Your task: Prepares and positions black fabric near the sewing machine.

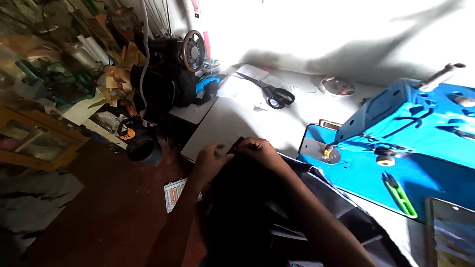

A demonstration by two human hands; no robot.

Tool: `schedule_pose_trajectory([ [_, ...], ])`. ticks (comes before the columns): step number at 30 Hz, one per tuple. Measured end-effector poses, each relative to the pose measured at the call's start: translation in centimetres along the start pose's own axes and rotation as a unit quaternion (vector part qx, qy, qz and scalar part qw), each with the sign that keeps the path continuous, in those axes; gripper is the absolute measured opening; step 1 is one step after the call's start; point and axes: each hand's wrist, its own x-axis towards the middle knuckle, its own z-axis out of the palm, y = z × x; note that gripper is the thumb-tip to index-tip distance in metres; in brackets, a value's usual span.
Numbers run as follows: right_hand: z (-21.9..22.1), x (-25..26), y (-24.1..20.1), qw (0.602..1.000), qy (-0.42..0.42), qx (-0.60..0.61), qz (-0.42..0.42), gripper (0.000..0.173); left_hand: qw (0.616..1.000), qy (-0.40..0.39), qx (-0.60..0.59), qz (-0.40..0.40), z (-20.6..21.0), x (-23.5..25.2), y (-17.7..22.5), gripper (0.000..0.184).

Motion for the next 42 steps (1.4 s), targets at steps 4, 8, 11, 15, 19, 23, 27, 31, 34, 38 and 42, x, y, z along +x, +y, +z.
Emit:
schedule_pose_trajectory([
  [4,0.1,0.1,0.0,0.999,0.008,0.031,-0.003,0.009,0.993,-0.102,-0.006,0.059,1.2,3.7,-0.5,0.039],
  [8,-0.8,-0.4,-0.9,0.997,-0.009,-0.073,0.012,0.014,0.988,-0.143,0.010,0.050,1.4,5.0,-0.8,0.030],
  [11,-2.9,-1.8,-3.4,0.980,-0.061,-0.154,0.113,0.028,0.989,-0.139,0.000,0.044,1.3,4.9,-0.7,0.029],
  [15,-5.1,-5.1,-3.7,0.968,-0.074,-0.158,0.180,0.030,0.991,-0.128,0.003,0.045,1.7,5.0,-1.1,0.026],
  [19,-5.7,-7.6,-2.2,0.973,-0.020,-0.132,0.188,0.026,0.991,-0.123,-0.014,0.057,1.7,5.1,-1.8,0.022],
  [23,-5.2,-8.2,-1.5,0.978,0.021,-0.110,0.176,0.025,0.989,-0.122,-0.031,0.075,1.7,5.1,-2.1,0.024],
  [27,-5.0,-8.5,-1.1,0.980,0.043,-0.115,0.159,0.027,0.989,-0.132,-0.019,0.058,1.3,5.0,-1.7,0.024],
  [31,-4.8,-8.7,-1.3,0.979,0.049,-0.136,0.146,0.029,0.987,-0.146,0.015,0.073,1.2,5.3,-1.6,0.030],
  [34,-5.1,-8.7,-1.4,0.980,0.030,-0.144,0.132,0.035,0.983,-0.161,0.051,0.077,1.0,5.6,-1.4,0.035],
  [38,-5.9,-7.8,-2.1,0.969,-0.005,-0.159,0.191,0.035,0.979,-0.168,0.108,0.045,0.8,5.5,-0.4,0.041],
  [42,-6.2,-6.1,-4.1,0.931,-0.059,-0.221,0.285,0.040,0.966,-0.174,0.189,-0.005,0.9,5.8,0.9,0.046],
])
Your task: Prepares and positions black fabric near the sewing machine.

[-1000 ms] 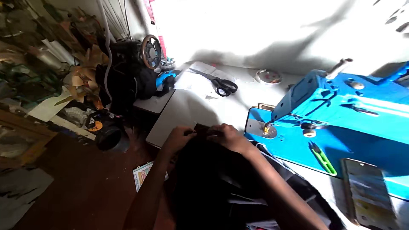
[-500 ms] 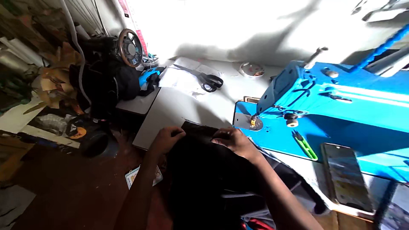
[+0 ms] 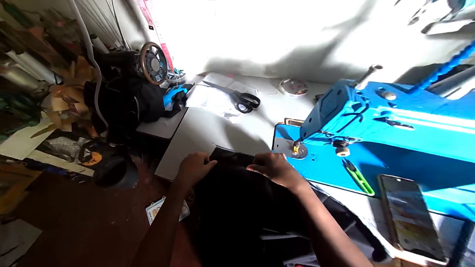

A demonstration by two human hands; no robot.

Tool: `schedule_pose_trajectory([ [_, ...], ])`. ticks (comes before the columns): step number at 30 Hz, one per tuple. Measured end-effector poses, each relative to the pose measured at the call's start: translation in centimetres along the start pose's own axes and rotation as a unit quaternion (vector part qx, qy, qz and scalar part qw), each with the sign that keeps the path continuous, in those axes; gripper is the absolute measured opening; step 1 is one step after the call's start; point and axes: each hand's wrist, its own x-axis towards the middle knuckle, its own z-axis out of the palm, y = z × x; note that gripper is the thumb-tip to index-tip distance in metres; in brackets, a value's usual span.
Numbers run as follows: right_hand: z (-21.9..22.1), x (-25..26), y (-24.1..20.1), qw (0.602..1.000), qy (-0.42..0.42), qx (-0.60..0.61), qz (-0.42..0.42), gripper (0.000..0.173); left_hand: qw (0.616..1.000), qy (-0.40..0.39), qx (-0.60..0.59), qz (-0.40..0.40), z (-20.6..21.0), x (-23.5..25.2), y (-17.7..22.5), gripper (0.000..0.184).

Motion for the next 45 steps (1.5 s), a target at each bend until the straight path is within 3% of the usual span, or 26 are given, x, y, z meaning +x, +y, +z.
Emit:
schedule_pose_trajectory([
  [3,0.0,0.1,-0.8,0.999,-0.008,-0.023,0.022,0.042,0.999,0.038,0.028,0.003,0.2,0.1,0.4,0.043],
  [6,0.5,0.1,-0.4,1.000,0.017,-0.017,0.014,0.041,0.979,0.135,0.031,0.152,1.9,0.9,-1.0,0.032],
  [9,0.9,0.0,0.1,0.999,0.038,-0.009,-0.001,0.040,0.969,0.114,0.022,0.220,2.9,1.2,-1.2,0.044],
  [14,0.3,0.0,0.2,1.000,0.009,0.009,0.005,0.041,0.981,0.049,0.026,0.186,2.0,2.0,-1.3,0.063],
  [22,-0.1,0.4,-0.9,0.999,-0.016,-0.007,0.048,0.040,0.990,0.014,0.052,0.133,1.7,2.1,-1.1,0.066],
  [24,-0.1,0.5,-1.1,0.998,-0.017,-0.017,0.059,0.041,0.988,0.073,0.063,0.124,2.5,0.9,0.2,0.062],
  [26,-0.1,0.6,-1.0,0.998,-0.015,-0.022,0.059,0.041,0.949,0.251,0.045,0.186,5.9,-0.7,2.0,0.045],
  [27,-0.1,0.7,-0.9,0.998,-0.014,-0.023,0.056,0.041,0.936,0.281,0.029,0.209,7.4,-1.6,3.1,0.038],
  [29,-0.2,0.8,-1.0,0.998,-0.020,-0.023,0.054,0.041,0.942,0.256,0.035,0.214,9.5,-3.3,4.6,0.035],
  [32,-0.2,0.8,-1.1,0.997,-0.024,-0.026,0.063,0.042,0.953,0.222,0.088,0.186,10.9,-3.3,4.3,0.048],
  [38,0.0,0.2,-1.2,0.998,-0.001,-0.037,0.050,0.045,0.958,0.206,0.112,0.165,10.8,-2.4,3.1,0.058],
  [45,-2.0,-3.2,2.7,1.000,0.020,0.009,0.020,0.031,0.968,0.172,0.110,0.148,10.5,-2.3,3.4,0.058],
])
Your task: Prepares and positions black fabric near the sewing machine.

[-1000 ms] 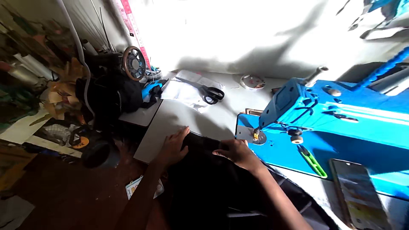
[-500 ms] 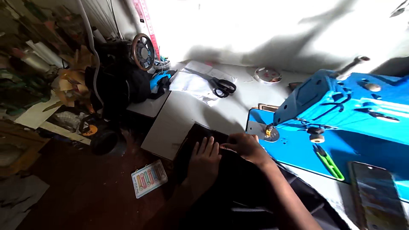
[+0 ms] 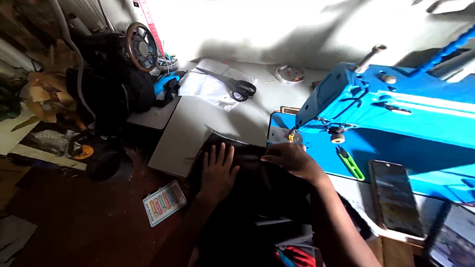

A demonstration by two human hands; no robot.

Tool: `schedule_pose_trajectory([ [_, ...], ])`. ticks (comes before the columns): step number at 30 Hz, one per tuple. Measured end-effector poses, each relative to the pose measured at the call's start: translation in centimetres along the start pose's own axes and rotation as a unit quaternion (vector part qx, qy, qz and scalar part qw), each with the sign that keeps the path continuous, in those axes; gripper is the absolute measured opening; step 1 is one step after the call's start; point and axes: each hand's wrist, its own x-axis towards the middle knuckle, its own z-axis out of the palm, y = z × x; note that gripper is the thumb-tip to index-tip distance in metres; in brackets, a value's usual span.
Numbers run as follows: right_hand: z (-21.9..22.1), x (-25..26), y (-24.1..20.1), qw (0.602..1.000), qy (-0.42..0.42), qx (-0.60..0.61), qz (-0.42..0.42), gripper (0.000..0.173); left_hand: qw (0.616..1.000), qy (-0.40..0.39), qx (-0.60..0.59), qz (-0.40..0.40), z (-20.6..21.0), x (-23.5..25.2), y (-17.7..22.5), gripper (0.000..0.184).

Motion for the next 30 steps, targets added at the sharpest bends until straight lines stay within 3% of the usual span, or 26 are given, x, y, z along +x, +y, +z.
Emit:
schedule_pose_trajectory([
  [7,1.5,-1.3,3.2,0.976,0.172,0.004,-0.132,0.020,1.000,0.005,0.016,0.014,0.5,0.1,-0.1,0.055],
  [10,0.5,-3.2,4.7,0.964,0.261,0.015,-0.055,0.020,1.000,0.005,0.019,0.009,0.8,0.1,-0.1,0.057],
  [12,-0.1,-4.5,4.7,0.960,0.276,0.036,0.024,0.021,1.000,0.006,0.022,0.009,0.9,0.1,-0.2,0.057],
  [17,0.1,-6.1,4.7,0.968,0.239,0.064,0.051,0.022,0.999,-0.026,0.020,-0.006,0.6,0.2,-0.1,0.057],
  [24,0.6,-2.2,5.3,0.985,0.147,0.088,-0.005,0.026,1.000,-0.003,0.025,0.004,0.9,0.3,-0.4,0.057],
  [27,0.0,-1.0,4.6,0.988,0.119,0.093,0.022,0.016,0.999,0.004,0.032,0.006,0.9,0.2,-1.0,0.058],
  [30,-0.7,0.0,4.1,0.992,0.066,0.086,0.063,0.020,1.000,0.012,0.027,0.009,0.8,0.1,-1.4,0.058],
])
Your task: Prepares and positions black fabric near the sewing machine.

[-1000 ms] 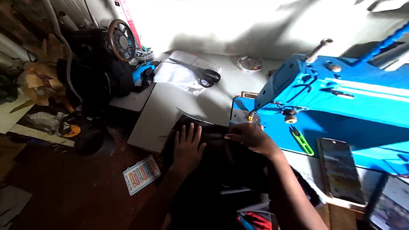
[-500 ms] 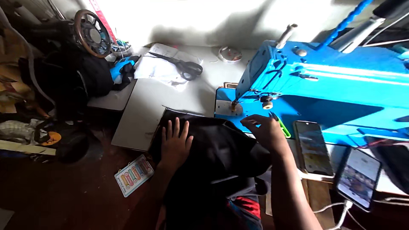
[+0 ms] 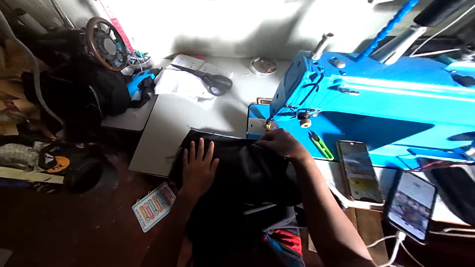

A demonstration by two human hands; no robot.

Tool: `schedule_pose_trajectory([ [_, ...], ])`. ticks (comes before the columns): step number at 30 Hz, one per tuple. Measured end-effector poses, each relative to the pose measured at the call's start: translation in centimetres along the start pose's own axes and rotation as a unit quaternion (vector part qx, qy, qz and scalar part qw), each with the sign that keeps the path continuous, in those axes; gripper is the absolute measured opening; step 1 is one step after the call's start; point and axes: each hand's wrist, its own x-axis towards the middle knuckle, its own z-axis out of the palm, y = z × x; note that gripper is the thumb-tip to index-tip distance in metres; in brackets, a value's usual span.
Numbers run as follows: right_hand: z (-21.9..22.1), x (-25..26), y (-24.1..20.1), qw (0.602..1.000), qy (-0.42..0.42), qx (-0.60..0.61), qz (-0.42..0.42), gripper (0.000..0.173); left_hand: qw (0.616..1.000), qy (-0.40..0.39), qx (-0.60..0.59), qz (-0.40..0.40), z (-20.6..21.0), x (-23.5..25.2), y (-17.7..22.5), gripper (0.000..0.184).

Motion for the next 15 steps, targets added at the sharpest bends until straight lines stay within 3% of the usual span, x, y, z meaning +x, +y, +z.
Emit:
schedule_pose_trajectory([
  [4,0.9,-0.1,-1.1,0.996,0.050,-0.073,0.030,0.025,1.000,0.004,-0.007,-0.004,-0.1,0.0,-0.4,0.058],
  [8,1.5,-1.3,-0.7,0.978,0.137,-0.089,-0.126,0.021,1.000,-0.003,-0.014,-0.011,-0.2,0.1,-0.4,0.058],
  [11,1.6,-1.2,-0.4,0.973,0.106,-0.074,-0.193,0.018,1.000,-0.003,-0.010,-0.012,0.0,0.0,-0.4,0.058],
  [15,1.6,-0.2,0.0,0.974,0.041,-0.091,-0.203,0.019,1.000,0.008,-0.012,-0.009,0.0,0.0,-0.4,0.058],
])
